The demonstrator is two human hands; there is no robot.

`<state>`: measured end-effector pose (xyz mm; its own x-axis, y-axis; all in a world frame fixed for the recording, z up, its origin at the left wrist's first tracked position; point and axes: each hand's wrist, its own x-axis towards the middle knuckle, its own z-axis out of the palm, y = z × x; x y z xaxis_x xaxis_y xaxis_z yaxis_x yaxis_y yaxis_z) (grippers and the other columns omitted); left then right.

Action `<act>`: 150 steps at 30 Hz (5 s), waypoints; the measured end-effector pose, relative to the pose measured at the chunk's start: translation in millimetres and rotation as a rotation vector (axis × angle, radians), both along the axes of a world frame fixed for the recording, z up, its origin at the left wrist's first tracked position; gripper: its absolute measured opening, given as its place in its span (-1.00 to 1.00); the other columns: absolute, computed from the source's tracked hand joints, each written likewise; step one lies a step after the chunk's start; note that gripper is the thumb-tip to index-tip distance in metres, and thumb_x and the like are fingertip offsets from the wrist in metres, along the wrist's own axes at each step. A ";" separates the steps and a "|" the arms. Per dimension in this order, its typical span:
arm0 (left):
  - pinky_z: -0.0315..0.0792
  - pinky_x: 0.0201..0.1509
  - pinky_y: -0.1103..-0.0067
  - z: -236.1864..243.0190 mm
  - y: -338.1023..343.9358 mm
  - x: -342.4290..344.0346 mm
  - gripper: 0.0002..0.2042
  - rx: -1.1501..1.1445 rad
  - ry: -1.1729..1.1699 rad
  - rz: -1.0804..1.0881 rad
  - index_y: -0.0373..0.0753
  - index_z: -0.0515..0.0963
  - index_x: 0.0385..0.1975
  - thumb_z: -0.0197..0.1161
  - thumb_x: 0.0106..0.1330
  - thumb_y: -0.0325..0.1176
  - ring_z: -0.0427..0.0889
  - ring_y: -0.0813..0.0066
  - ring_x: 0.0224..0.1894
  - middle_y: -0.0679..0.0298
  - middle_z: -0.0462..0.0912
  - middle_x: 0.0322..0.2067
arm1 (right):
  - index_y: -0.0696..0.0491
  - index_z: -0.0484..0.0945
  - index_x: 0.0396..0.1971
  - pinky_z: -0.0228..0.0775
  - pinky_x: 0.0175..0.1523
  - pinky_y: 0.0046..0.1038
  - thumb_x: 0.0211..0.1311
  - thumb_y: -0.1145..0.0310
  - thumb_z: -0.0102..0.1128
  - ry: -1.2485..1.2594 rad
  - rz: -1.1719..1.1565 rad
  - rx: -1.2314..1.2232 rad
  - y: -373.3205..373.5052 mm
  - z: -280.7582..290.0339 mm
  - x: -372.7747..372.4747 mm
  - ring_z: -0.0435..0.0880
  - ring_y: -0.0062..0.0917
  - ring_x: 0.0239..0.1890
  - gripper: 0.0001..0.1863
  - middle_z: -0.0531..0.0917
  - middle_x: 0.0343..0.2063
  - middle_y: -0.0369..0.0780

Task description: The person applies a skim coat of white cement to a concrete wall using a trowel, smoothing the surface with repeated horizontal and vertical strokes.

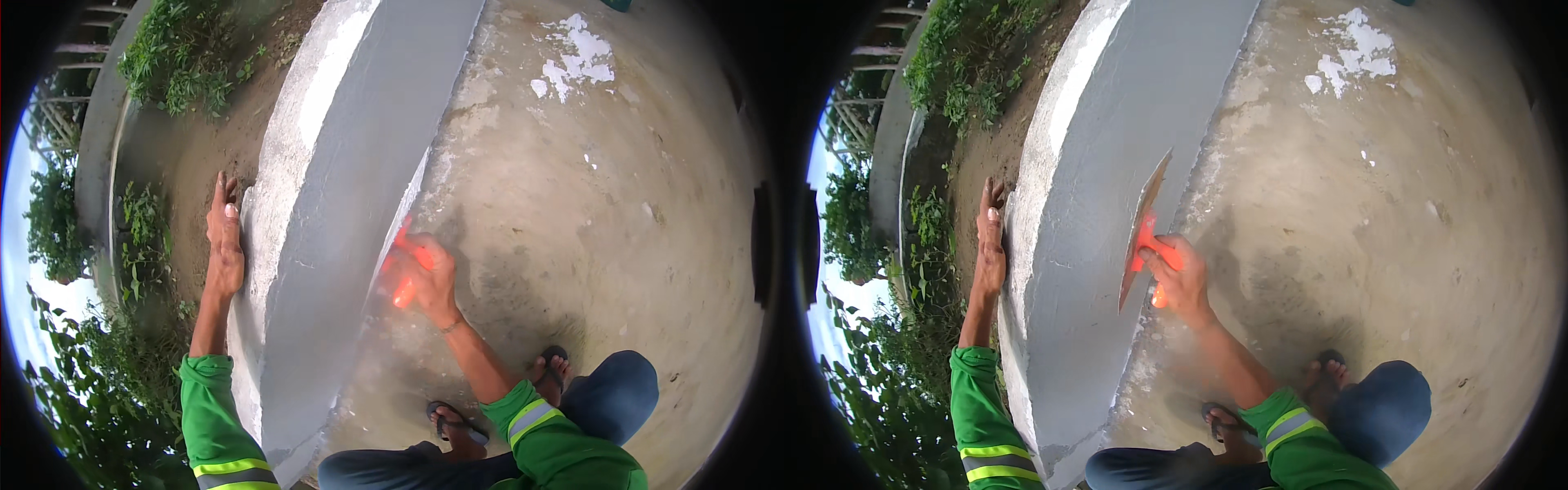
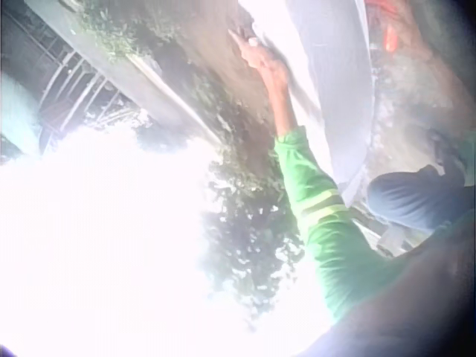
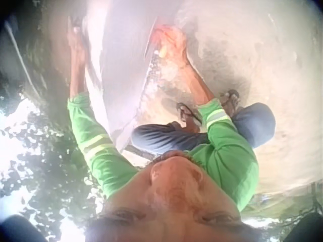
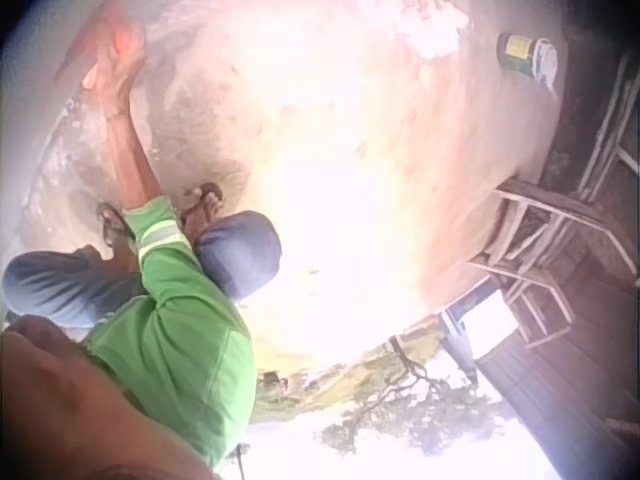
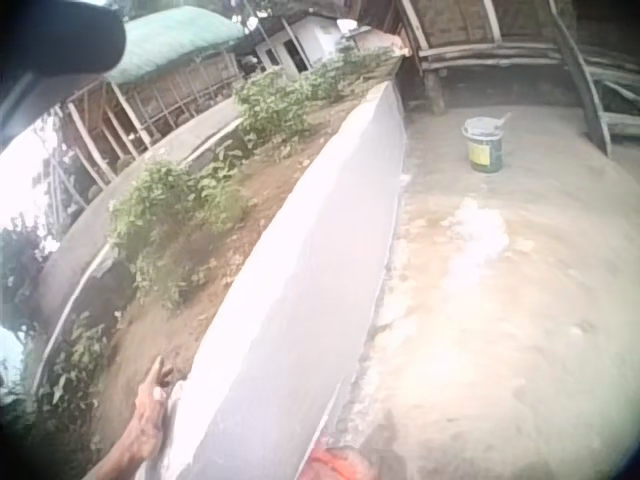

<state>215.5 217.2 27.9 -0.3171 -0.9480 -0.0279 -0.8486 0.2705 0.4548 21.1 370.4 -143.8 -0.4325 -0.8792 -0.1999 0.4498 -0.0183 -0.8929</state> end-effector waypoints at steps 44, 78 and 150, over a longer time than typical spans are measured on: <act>-0.05 0.42 0.30 -13.3 -8.3 23.9 -0.32 0.010 0.247 -0.033 -0.19 -0.05 0.43 -0.44 0.45 0.15 0.16 0.20 0.35 0.02 0.20 0.32 | 0.08 0.56 -0.40 0.47 -0.44 -0.38 -0.04 0.22 0.48 0.586 0.213 -0.582 15.5 21.2 75.4 0.63 -0.34 -0.50 -0.68 0.60 -0.49 -0.21; -0.02 0.41 0.27 -14.8 -6.0 21.1 -0.36 -0.151 0.216 -0.155 -0.14 0.05 0.41 -0.48 0.45 0.11 0.27 0.21 0.28 0.10 0.32 0.26 | 0.14 0.55 -0.41 0.45 -0.40 -0.38 -0.05 0.31 0.50 0.541 0.050 -0.300 12.5 -7.4 95.2 0.62 -0.29 -0.50 -0.69 0.61 -0.51 -0.16; -0.13 0.46 0.25 -17.4 155.5 191.8 -0.21 -0.005 0.234 0.065 -0.30 -0.06 0.41 -0.34 0.36 0.21 0.05 0.15 0.41 -0.07 0.07 0.36 | 0.13 0.52 -0.40 0.21 -0.57 -0.62 0.19 0.22 0.34 -0.602 0.106 0.228 15.2 -167.8 110.9 0.30 -0.75 -0.70 -0.72 0.31 -0.72 -0.43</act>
